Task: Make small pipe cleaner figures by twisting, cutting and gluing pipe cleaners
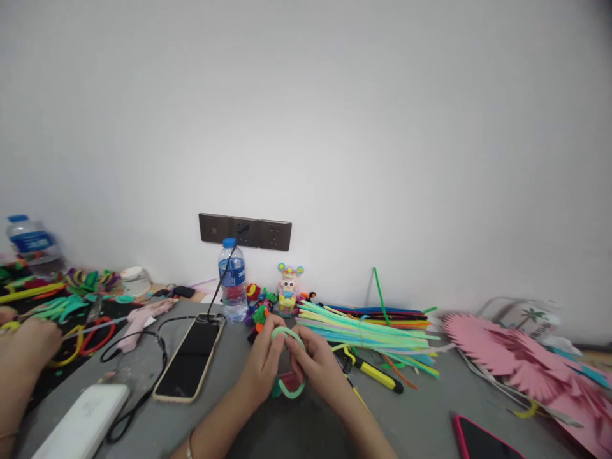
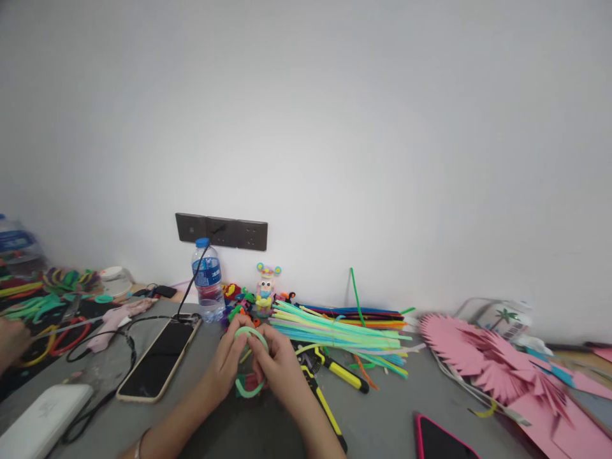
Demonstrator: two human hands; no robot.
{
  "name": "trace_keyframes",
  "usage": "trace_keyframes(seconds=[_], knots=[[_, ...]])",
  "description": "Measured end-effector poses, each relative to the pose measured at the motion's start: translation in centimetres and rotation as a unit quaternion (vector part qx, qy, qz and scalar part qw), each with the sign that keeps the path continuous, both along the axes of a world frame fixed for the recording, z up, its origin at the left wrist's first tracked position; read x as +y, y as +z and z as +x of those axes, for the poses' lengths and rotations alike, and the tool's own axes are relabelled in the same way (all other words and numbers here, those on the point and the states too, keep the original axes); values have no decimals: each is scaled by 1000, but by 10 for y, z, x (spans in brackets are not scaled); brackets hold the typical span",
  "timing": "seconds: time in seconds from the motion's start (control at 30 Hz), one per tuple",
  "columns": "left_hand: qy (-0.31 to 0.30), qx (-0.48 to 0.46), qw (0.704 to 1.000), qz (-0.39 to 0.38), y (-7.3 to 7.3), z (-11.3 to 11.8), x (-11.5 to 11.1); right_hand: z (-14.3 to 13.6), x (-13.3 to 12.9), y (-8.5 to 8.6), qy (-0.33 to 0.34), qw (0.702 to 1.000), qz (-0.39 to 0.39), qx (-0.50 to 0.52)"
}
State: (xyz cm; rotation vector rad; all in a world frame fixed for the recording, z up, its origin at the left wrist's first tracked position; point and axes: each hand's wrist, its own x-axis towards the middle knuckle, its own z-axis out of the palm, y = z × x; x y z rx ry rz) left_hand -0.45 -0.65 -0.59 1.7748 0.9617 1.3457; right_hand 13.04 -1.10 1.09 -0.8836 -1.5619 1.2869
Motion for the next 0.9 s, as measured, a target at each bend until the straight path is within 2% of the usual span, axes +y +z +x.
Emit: trace_keyframes(seconds=[0.1,0.27,0.43,0.7,0.9], knots=[[-12,5,1000,1,-1,0,0,3,2,-1,-18,999,3,27],[-51,61,995,61,3,-1,-1,7,7,-2,-16,998,-18,61],[-36,117,988,98,6,-3,-2,6,10,-6,-6,998,-22,60],[-13,69,997,33,11,1,-3,5,8,-4,-27,999,18,10],[22,44,998,40,4,-1,-1,4,6,-4,-37,999,-3,24]])
